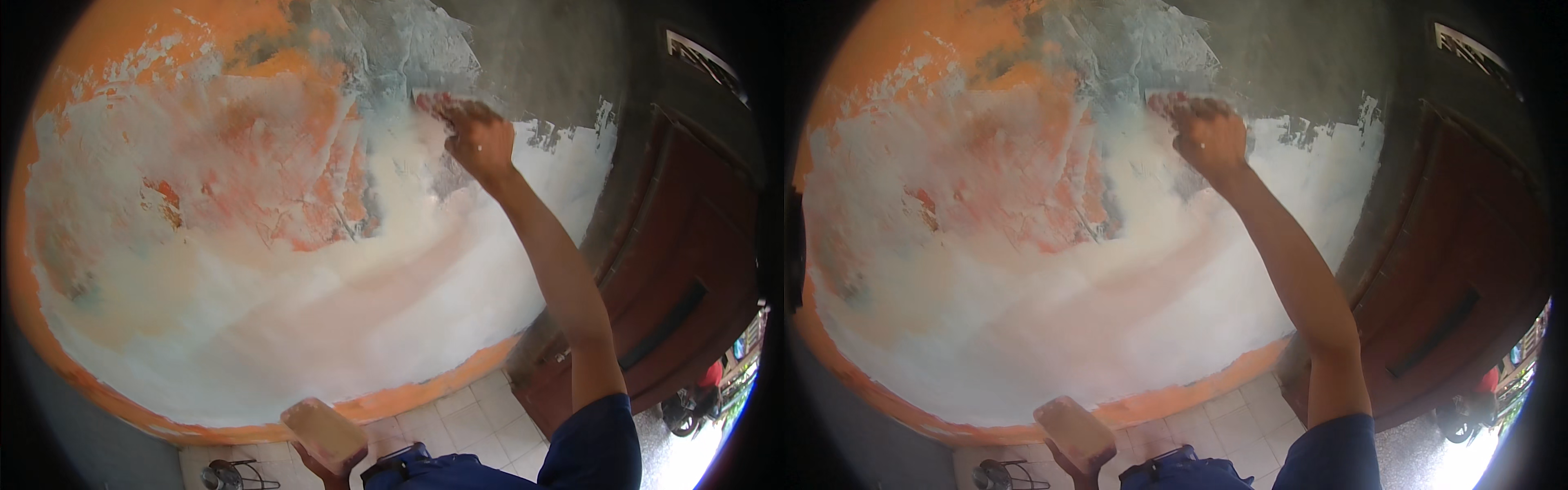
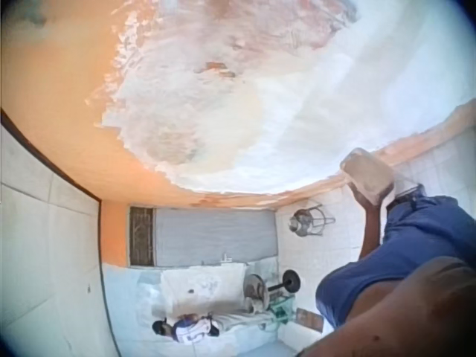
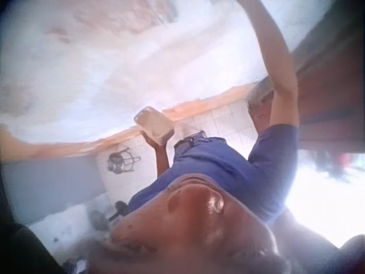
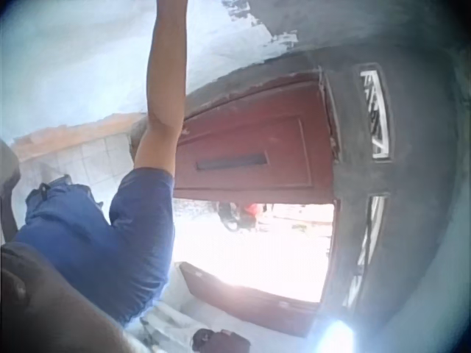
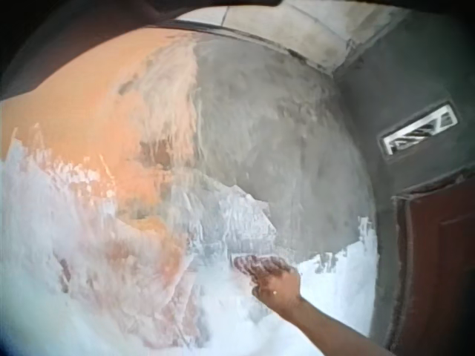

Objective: The person applies plaster to a wall using a spatula, scooping material from a plastic container and spreading it over the surface in multiple passes.

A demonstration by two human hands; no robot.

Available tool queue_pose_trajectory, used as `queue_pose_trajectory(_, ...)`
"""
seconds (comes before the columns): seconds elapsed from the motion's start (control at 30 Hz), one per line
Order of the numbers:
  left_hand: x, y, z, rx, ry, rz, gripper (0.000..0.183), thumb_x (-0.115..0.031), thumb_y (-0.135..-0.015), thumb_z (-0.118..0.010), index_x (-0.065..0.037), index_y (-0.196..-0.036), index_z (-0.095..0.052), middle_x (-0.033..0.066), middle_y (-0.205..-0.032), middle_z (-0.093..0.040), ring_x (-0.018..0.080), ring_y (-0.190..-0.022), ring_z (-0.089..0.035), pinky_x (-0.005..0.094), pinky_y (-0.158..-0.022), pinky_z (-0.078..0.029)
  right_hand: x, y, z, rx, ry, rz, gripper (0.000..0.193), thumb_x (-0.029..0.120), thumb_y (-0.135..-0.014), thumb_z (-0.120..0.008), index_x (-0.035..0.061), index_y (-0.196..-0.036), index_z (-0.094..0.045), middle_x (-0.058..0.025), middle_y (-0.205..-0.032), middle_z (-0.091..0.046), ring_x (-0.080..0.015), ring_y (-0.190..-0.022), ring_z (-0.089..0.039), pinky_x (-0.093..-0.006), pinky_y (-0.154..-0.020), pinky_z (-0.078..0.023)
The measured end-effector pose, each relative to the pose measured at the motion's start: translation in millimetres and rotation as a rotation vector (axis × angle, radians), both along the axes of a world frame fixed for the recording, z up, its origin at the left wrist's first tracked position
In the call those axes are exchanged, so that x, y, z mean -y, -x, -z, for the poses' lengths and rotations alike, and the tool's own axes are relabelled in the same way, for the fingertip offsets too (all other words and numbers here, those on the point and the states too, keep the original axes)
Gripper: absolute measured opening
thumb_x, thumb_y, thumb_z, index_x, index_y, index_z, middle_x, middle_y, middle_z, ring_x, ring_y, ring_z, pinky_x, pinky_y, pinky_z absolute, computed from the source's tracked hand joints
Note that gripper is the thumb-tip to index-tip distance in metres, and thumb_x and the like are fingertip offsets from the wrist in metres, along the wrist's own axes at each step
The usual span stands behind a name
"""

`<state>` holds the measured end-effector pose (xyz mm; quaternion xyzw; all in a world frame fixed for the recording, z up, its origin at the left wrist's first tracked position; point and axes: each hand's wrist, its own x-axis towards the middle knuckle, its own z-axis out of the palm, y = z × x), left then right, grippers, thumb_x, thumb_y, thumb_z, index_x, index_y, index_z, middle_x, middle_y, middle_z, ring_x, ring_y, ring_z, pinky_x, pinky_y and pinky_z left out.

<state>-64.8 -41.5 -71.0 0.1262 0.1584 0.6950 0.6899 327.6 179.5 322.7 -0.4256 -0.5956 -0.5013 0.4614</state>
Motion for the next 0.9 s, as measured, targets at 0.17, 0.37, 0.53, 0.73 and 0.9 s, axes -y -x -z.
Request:
queue_pose_trajectory(0.17, -4.3, -3.9, -25.2, -0.056, 0.094, -0.069, 0.064, -0.063, -0.092, -0.035, -0.012, -0.130, -0.042, 0.0077, -0.117, -0.052, 0.0255, -0.104, -0.054, 0.0445, -0.086, -0.047, 18.6, -15.4, 21.6, -0.283, 0.115, -0.129, 0.034, -0.004, -0.061, -0.059, 0.0098, -0.089, -0.073, -0.0130, -0.087, -0.069, -0.0293, -0.070, -0.066, -0.0351, -0.062, -0.054)
queue_pose_trajectory(0.37, -0.5, -6.8, -25.2, -0.100, 0.044, -0.099, 0.066, -0.063, -0.092, -0.035, -0.012, -0.132, -0.040, 0.0093, -0.119, -0.051, 0.0272, -0.106, -0.054, 0.0456, -0.088, -0.048, 13.7, 16.6, -22.2, -0.203, -0.160, -0.239, 0.040, -0.007, -0.066, -0.056, 0.0073, -0.101, -0.069, -0.0194, -0.092, -0.068, -0.0306, -0.075, -0.067, -0.0353, -0.064, -0.054)
queue_pose_trajectory(0.53, 11.0, -2.2, -12.6, -0.032, 0.088, -0.104, 0.068, -0.065, -0.091, -0.033, -0.013, -0.135, -0.038, 0.0106, -0.125, -0.050, 0.0294, -0.110, -0.053, 0.0466, -0.089, -0.047, -21.3, 55.6, 58.0, -0.100, -0.036, -0.161, 0.041, 0.002, -0.062, -0.069, 0.0116, -0.102, -0.066, -0.0098, -0.099, -0.065, -0.0276, -0.074, -0.066, -0.0351, -0.056, -0.053)
queue_pose_trajectory(0.73, 7.0, -0.4, -9.7, -0.079, 0.116, -0.074, 0.068, -0.065, -0.091, -0.034, -0.014, -0.136, -0.038, 0.0100, -0.124, -0.050, 0.0293, -0.108, -0.054, 0.0472, -0.088, -0.048, 6.6, 62.0, 97.1, -0.031, 0.134, -0.218, 0.053, 0.000, -0.056, -0.069, 0.0115, -0.108, -0.066, -0.0069, -0.096, -0.065, -0.0262, -0.074, -0.066, -0.0330, -0.056, -0.053)
queue_pose_trajectory(0.9, 2.9, 0.8, -28.8, 0.023, 0.048, -0.088, 0.067, -0.063, -0.092, -0.034, -0.012, -0.134, -0.039, 0.0090, -0.120, -0.051, 0.0268, -0.104, -0.055, 0.0447, -0.086, -0.050, 47.3, 60.6, 40.4, -0.153, 0.229, -0.312, 0.050, -0.013, -0.059, -0.053, 0.0051, -0.103, -0.068, -0.0180, -0.103, -0.066, -0.0293, -0.078, -0.067, -0.0316, -0.066, -0.056)
